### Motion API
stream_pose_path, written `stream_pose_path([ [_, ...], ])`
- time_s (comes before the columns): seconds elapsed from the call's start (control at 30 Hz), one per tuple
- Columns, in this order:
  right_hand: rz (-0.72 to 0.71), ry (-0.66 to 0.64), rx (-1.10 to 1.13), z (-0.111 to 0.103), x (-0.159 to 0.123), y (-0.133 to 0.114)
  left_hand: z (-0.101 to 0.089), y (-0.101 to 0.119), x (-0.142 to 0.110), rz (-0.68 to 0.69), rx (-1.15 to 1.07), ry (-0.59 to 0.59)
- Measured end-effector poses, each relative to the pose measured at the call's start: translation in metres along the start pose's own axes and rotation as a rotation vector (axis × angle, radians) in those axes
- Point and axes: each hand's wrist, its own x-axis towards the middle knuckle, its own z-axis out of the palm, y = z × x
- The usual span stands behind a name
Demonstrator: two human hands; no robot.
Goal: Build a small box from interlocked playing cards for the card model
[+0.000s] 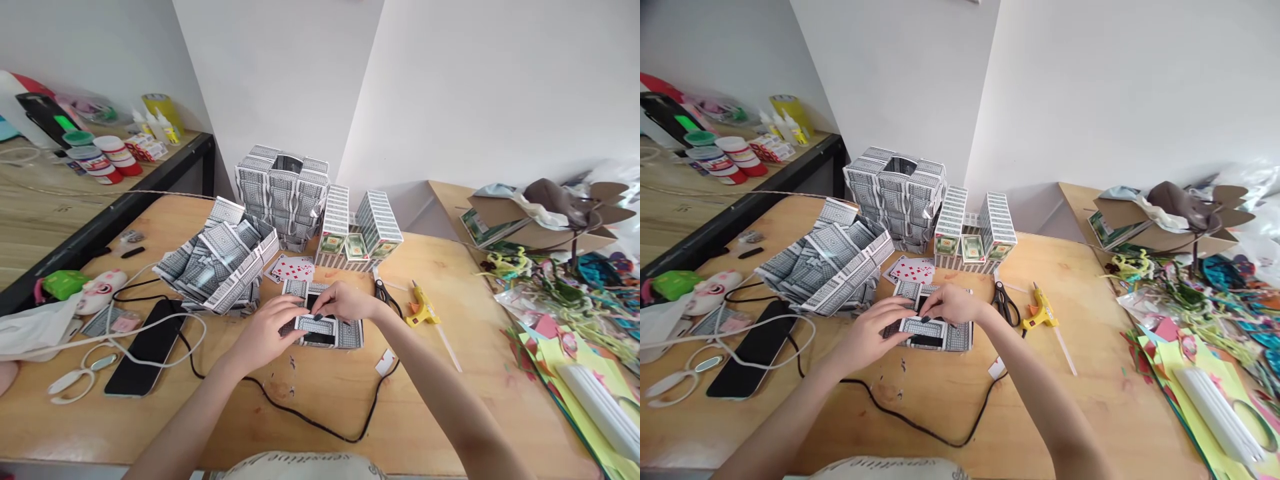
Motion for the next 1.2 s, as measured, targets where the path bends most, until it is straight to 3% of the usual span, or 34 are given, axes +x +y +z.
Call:
stream_pose_path([
  [0.87,-0.017,0.009,-0.140,-0.001,0.005,-0.001,-0.001,0.010,0.000,-0.135,-0.060,-0.050],
  [1.2,0.012,-0.005,-0.065,0.000,0.004,0.000,-0.001,0.013,0.003,-0.132,-0.075,-0.035],
])
